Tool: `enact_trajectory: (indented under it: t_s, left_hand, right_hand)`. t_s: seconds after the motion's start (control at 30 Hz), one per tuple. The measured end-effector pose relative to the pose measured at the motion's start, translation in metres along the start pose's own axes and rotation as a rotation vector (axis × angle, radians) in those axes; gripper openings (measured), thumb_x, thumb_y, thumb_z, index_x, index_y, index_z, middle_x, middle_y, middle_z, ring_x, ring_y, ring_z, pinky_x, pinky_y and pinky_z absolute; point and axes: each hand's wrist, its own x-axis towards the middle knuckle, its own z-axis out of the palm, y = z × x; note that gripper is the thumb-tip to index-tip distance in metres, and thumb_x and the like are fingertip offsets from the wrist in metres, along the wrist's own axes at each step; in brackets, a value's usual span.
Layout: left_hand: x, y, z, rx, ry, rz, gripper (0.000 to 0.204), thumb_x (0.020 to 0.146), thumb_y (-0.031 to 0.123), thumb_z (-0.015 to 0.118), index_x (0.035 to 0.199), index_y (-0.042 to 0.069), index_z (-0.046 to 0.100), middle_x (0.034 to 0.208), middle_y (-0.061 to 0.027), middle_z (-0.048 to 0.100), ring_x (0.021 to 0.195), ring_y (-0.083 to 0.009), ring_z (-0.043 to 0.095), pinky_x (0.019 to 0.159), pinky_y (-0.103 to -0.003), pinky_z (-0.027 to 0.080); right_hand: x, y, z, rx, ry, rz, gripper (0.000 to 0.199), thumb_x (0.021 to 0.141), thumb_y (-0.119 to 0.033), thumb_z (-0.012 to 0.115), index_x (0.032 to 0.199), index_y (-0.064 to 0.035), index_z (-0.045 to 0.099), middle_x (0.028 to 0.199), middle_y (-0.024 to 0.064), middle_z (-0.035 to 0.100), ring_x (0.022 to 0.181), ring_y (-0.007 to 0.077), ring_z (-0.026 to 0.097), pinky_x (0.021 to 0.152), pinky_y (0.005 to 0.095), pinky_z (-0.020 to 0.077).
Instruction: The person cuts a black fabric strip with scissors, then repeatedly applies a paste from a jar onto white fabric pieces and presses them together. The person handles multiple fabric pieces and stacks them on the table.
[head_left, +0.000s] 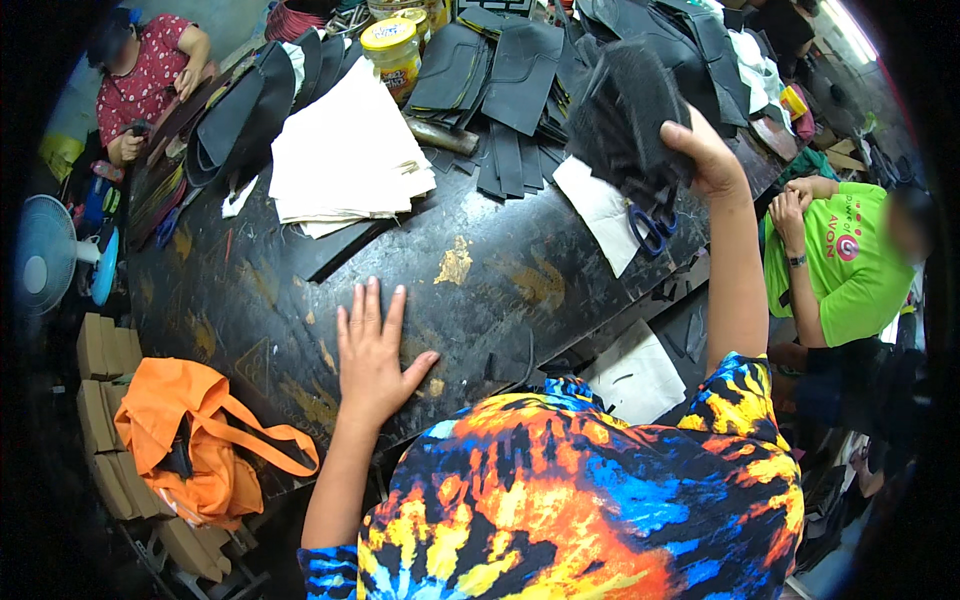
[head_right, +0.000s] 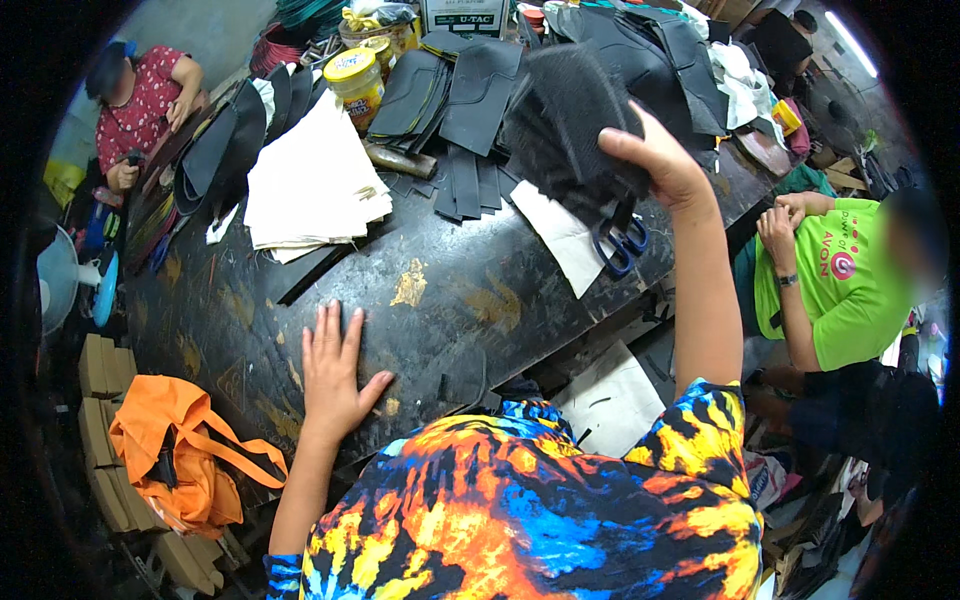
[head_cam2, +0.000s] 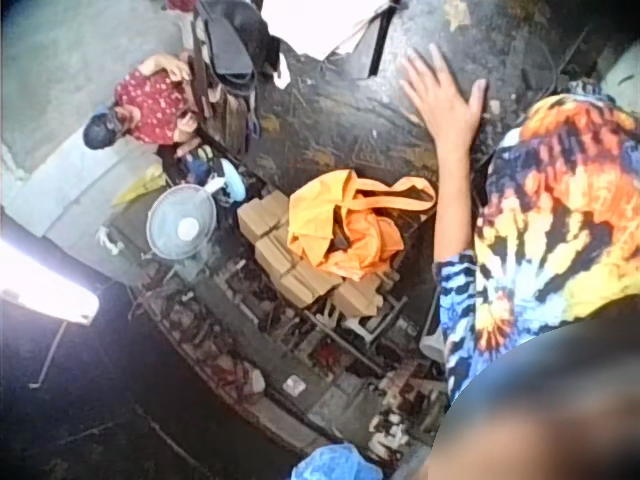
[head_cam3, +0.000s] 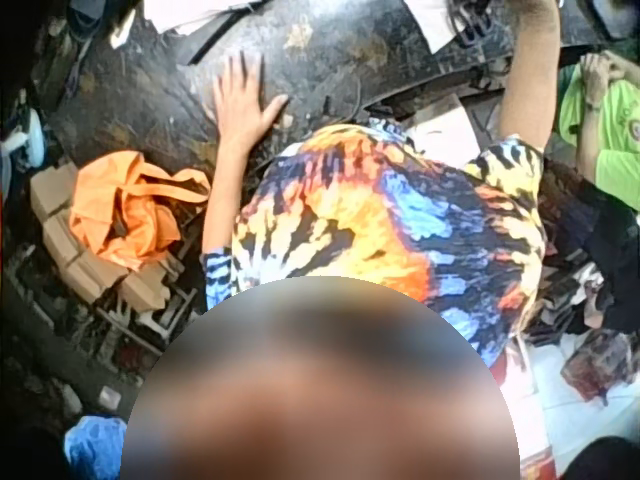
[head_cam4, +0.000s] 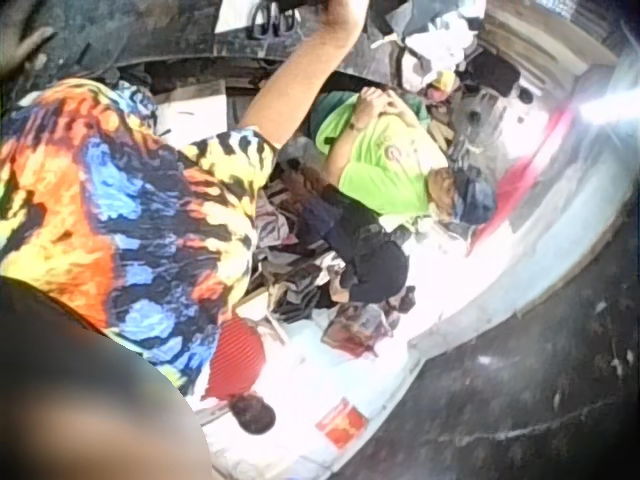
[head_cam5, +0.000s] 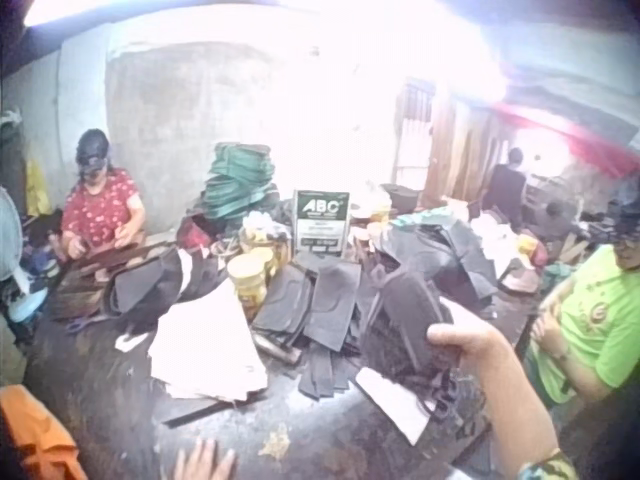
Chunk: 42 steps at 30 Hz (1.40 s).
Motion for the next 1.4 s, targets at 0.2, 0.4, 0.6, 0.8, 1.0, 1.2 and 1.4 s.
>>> enact_trajectory:
  t_s: [0.2,0.4,0.6,0.8,1.0,1.2,1.4]
  left_hand:
    - [0.047,0.094,0.037,-0.287,0.018,0.459,0.094,0.092,0.064,0.067,0.164,0.012,0.038,0.173,-0.0261,0.024,0.162,-0.0450,0.018,0.128,-0.062,0.016]
    - [0.065,0.166,0.039,-1.260,-0.550,0.753,0.074,0.104,0.049,0.058,0.162,0.006,0.040,0.159,-0.0254,0.049,0.149,-0.0422,0.046,0.126,-0.055,0.032]
    - [0.048,0.029,-0.002,-0.320,0.290,0.317,0.077,0.092,0.039,0.076,0.157,0.009,0.049,0.157,-0.0246,0.052,0.147,-0.0429,0.046,0.121,-0.056,0.035]
    - [0.020,-0.015,0.023,-0.038,0.171,-0.115,0.106,0.091,0.064,0.069,0.164,-0.003,0.030,0.172,-0.0284,0.026,0.162,-0.0405,0.020,0.130,-0.054,0.015]
    - [0.080,0.019,0.042,-0.145,0.185,-0.034,0.109,0.093,0.069,0.064,0.165,-0.004,0.027,0.173,-0.0272,0.024,0.163,-0.0392,0.019,0.130,-0.054,0.016]
    - [0.078,0.116,0.031,-0.536,-0.059,0.663,0.089,0.092,0.066,0.065,0.154,0.004,0.050,0.158,-0.0278,0.048,0.152,-0.0461,0.040,0.126,-0.061,0.027]
    - [0.064,0.099,0.010,-0.941,0.066,0.703,0.059,0.098,0.036,0.071,0.147,0.005,0.059,0.148,-0.0202,0.061,0.139,-0.0397,0.057,0.117,-0.050,0.044]
  right_hand:
    - [0.022,0.021,0.032,0.062,-0.074,-0.013,0.099,0.081,-0.045,0.088,0.153,0.0066,0.044,0.139,0.0146,0.061,0.124,0.0212,0.060,0.111,0.0328,0.0464]
    - [0.045,0.030,0.069,-0.104,-0.221,0.016,0.104,0.079,-0.046,0.090,0.155,0.0067,0.042,0.143,0.0171,0.060,0.128,0.0231,0.059,0.113,0.0332,0.0445]
    - [0.042,0.028,0.019,0.206,-0.155,-0.015,0.081,0.092,-0.044,0.080,0.150,0.0040,0.049,0.136,0.0132,0.066,0.118,0.0176,0.066,0.106,0.0329,0.0508]
    - [0.054,0.043,0.008,0.296,-0.035,0.035,0.077,0.095,-0.049,0.077,0.148,0.0013,0.052,0.134,0.0096,0.068,0.116,0.0172,0.068,0.100,0.0321,0.0540]
    - [0.046,0.045,0.028,0.221,-0.125,0.003,0.081,0.095,-0.050,0.077,0.148,0.0046,0.050,0.135,0.0125,0.067,0.117,0.0176,0.066,0.104,0.0329,0.0517]
    - [0.039,0.040,0.033,0.174,-0.180,0.051,0.089,0.090,-0.049,0.080,0.152,0.0058,0.047,0.141,0.0141,0.063,0.124,0.0204,0.063,0.109,0.0340,0.0484]
    - [0.039,0.044,0.021,0.041,-0.215,0.132,0.098,0.086,-0.051,0.083,0.155,0.0075,0.043,0.148,0.0154,0.059,0.133,0.0221,0.058,0.116,0.0346,0.0422]
